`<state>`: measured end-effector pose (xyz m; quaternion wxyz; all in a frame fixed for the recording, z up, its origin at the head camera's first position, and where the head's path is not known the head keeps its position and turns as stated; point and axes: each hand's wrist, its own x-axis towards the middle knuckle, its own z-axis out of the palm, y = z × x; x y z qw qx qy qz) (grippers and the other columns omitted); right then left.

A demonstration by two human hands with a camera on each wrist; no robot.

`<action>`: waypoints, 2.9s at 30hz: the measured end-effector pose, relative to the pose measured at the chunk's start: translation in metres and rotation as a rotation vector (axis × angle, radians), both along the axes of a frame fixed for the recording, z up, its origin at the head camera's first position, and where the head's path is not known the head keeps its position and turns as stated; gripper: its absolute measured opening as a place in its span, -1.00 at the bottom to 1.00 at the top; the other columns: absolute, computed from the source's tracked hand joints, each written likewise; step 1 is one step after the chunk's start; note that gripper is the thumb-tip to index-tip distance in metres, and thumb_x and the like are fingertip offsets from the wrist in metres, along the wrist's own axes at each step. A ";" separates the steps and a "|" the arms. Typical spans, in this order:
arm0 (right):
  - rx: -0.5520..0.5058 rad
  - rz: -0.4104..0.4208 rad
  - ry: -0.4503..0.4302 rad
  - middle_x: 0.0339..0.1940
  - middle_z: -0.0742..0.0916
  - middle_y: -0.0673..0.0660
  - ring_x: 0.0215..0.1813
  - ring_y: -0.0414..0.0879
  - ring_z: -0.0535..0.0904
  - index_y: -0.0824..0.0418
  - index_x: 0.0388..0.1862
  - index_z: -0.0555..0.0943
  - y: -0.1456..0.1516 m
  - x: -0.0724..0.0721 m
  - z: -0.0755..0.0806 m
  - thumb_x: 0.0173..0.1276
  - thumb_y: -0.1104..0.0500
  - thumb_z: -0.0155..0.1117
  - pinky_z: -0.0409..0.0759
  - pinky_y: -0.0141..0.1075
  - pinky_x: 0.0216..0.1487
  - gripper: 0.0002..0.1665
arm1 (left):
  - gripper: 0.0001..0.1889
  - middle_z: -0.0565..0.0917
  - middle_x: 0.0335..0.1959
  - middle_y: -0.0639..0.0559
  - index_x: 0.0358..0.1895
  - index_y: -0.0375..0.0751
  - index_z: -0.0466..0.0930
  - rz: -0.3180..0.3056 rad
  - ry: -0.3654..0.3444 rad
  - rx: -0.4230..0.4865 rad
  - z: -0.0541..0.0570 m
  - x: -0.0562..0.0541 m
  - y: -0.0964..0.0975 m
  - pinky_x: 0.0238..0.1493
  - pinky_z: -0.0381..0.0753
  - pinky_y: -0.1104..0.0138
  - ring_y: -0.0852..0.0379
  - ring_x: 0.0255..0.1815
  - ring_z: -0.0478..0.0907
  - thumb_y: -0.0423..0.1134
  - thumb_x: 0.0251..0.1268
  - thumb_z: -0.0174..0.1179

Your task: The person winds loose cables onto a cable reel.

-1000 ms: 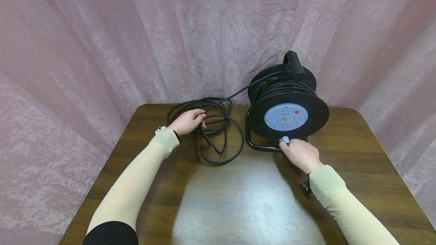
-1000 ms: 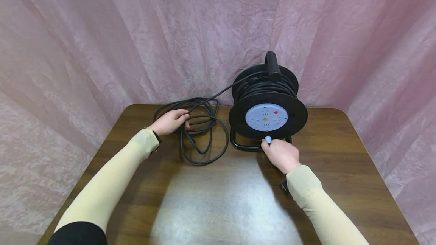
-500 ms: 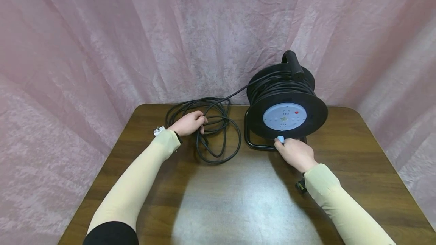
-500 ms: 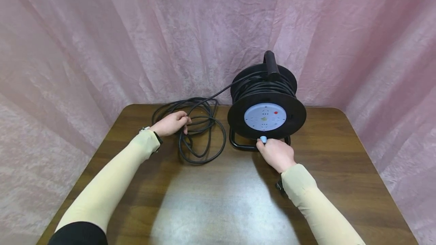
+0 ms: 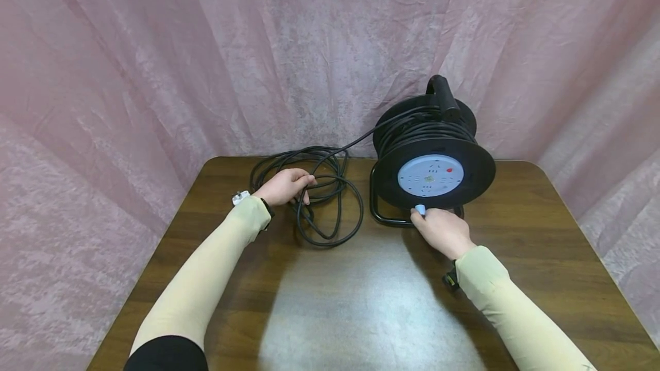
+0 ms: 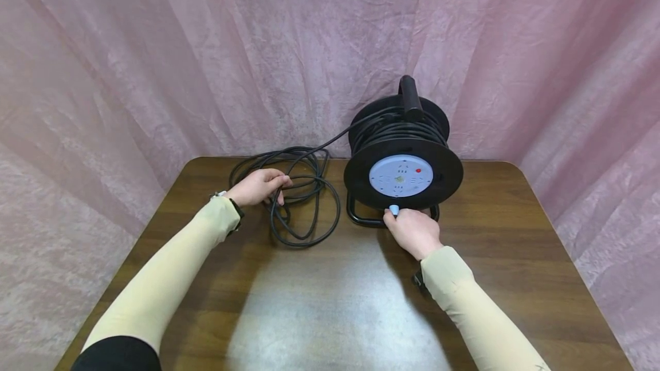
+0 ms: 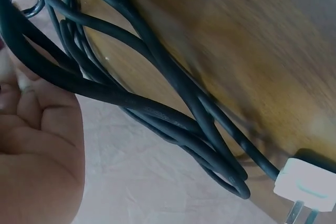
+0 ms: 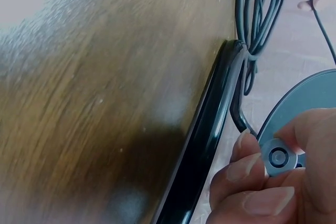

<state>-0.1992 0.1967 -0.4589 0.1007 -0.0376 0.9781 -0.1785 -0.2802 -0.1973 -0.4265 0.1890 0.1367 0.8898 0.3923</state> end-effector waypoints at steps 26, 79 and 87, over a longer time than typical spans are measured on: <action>-0.040 -0.018 0.013 -0.59 0.57 0.12 -0.50 0.04 0.52 0.11 -0.73 0.47 -0.019 -0.001 -0.001 0.59 -0.29 -0.25 0.42 -0.07 -0.58 -0.23 | -0.45 0.69 -0.41 -0.13 0.06 -0.29 0.63 0.037 -0.003 0.005 -0.001 0.009 0.005 -0.33 0.67 0.14 -0.04 -0.40 0.73 0.12 0.72 -0.21; -0.119 -0.012 -0.004 -0.60 0.57 0.08 -0.55 0.00 0.46 0.10 -0.66 0.53 -0.044 -0.005 0.010 0.55 -0.32 -0.19 0.36 -0.16 -0.58 -0.26 | -0.64 0.64 -0.14 -0.14 0.11 -0.16 0.65 -0.088 0.008 0.130 0.001 0.018 -0.002 -0.25 0.73 0.15 -0.08 -0.16 0.61 -0.04 0.71 -0.08; -0.113 -0.007 -0.005 -0.61 0.57 0.07 -0.56 -0.01 0.46 0.09 -0.67 0.54 -0.044 -0.006 0.010 0.55 -0.31 -0.19 0.36 -0.17 -0.59 -0.26 | -0.63 0.60 -0.05 -0.31 0.20 -0.21 0.61 -0.071 -0.036 0.169 0.008 0.019 0.001 -0.26 0.76 0.12 -0.10 -0.13 0.64 -0.05 0.71 -0.06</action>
